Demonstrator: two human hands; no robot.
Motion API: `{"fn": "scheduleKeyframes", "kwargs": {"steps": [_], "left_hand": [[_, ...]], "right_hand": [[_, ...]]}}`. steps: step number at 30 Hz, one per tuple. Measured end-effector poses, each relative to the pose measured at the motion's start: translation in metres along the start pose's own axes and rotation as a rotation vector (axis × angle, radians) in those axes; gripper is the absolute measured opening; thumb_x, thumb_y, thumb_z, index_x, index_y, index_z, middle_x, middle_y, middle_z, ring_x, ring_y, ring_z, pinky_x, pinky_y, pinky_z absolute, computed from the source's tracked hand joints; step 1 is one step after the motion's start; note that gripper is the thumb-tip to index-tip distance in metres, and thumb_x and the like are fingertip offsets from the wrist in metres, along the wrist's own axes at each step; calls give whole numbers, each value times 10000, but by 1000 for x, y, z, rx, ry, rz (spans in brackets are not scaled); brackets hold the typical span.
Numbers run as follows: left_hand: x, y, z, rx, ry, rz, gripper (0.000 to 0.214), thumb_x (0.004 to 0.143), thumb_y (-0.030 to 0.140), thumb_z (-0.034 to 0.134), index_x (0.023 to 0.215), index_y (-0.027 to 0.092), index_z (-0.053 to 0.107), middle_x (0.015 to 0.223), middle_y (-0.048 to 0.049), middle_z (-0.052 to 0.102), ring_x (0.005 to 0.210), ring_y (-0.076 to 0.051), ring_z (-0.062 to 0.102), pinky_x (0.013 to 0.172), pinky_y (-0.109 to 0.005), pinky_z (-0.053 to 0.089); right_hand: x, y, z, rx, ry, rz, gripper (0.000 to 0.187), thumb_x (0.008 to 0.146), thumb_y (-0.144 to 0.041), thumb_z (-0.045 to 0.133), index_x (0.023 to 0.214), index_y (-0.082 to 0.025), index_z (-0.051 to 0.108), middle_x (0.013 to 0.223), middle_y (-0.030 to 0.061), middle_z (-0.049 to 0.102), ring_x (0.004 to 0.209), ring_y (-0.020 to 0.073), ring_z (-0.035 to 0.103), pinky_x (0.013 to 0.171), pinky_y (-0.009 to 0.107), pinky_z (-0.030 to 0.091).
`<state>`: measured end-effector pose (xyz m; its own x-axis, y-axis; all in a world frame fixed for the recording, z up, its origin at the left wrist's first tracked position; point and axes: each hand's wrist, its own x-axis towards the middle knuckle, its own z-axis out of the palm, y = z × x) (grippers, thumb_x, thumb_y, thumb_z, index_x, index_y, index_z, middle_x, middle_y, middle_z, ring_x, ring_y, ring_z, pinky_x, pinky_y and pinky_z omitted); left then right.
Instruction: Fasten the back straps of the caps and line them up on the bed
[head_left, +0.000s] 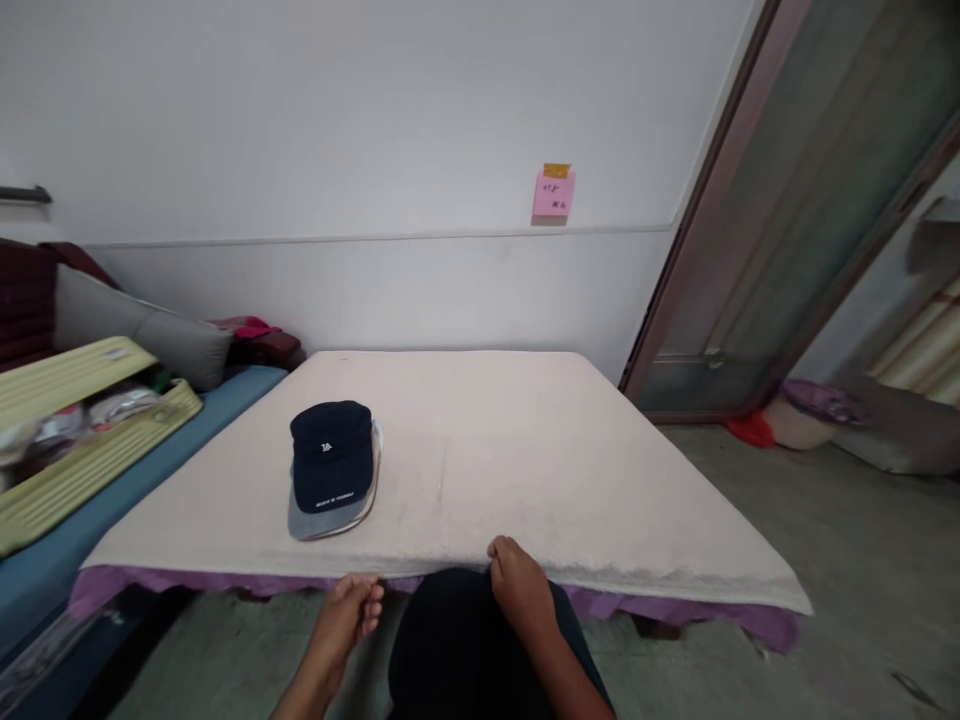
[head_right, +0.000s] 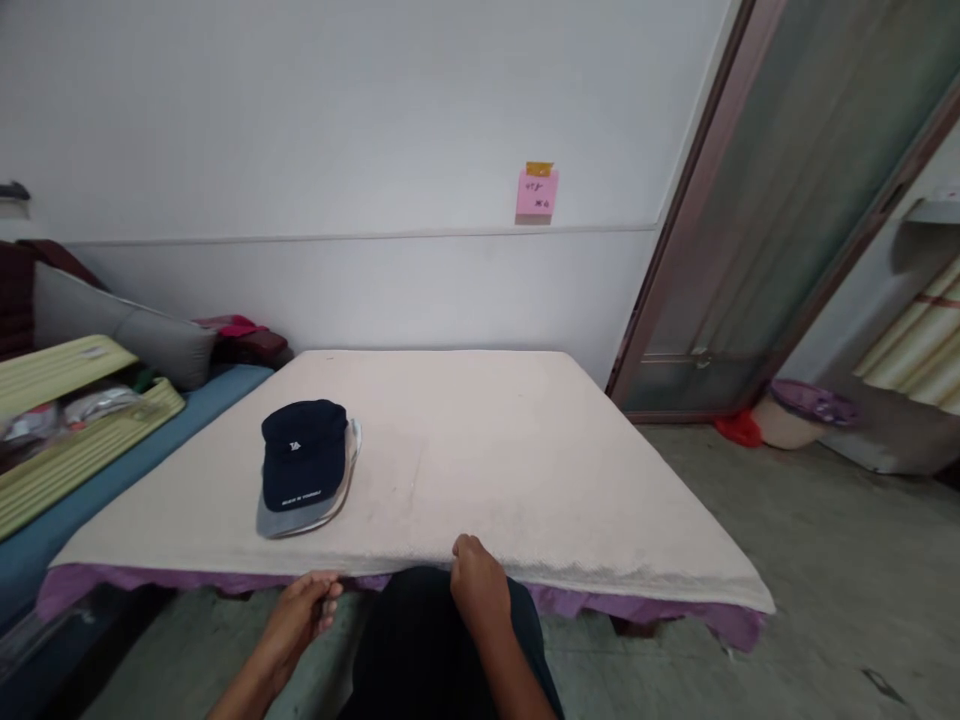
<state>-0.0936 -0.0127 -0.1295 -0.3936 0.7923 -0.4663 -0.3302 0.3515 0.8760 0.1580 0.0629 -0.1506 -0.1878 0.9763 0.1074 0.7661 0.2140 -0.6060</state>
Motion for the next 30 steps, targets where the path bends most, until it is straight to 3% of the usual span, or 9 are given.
{"fn": "scheduleKeyframes", "kwargs": {"steps": [5,13,21,30], "left_hand": [[-14,1,-12,-56,44,7,72,728,89,656,769,137,621,621,-25,668,480,-114,598,460,-195,459],[-26,25,-12,-204,60,61,42,767,78,635,756,117,626,654,-55,690,493,-116,625,451,-184,491],[-6,48,-21,-399,176,60,158,848,27,487,784,107,607,757,-95,714,632,-144,695,560,-218,568],[25,68,-18,-577,218,48,192,798,-12,460,710,125,561,770,-90,705,677,-146,695,583,-206,580]], "right_hand": [[-2,-5,-2,-210,-28,-38,202,830,-80,388,884,-183,554,881,49,632,840,174,599,703,257,336],[-15,-14,-12,-200,-17,-105,201,837,-87,384,886,-180,554,889,45,628,814,171,604,678,257,325],[-9,-27,0,-228,-40,-157,196,828,-84,400,879,-177,565,886,48,629,797,180,603,661,265,317],[-10,-22,1,-244,-87,-126,181,838,-77,418,882,-183,557,876,48,619,771,187,603,639,281,316]]}}
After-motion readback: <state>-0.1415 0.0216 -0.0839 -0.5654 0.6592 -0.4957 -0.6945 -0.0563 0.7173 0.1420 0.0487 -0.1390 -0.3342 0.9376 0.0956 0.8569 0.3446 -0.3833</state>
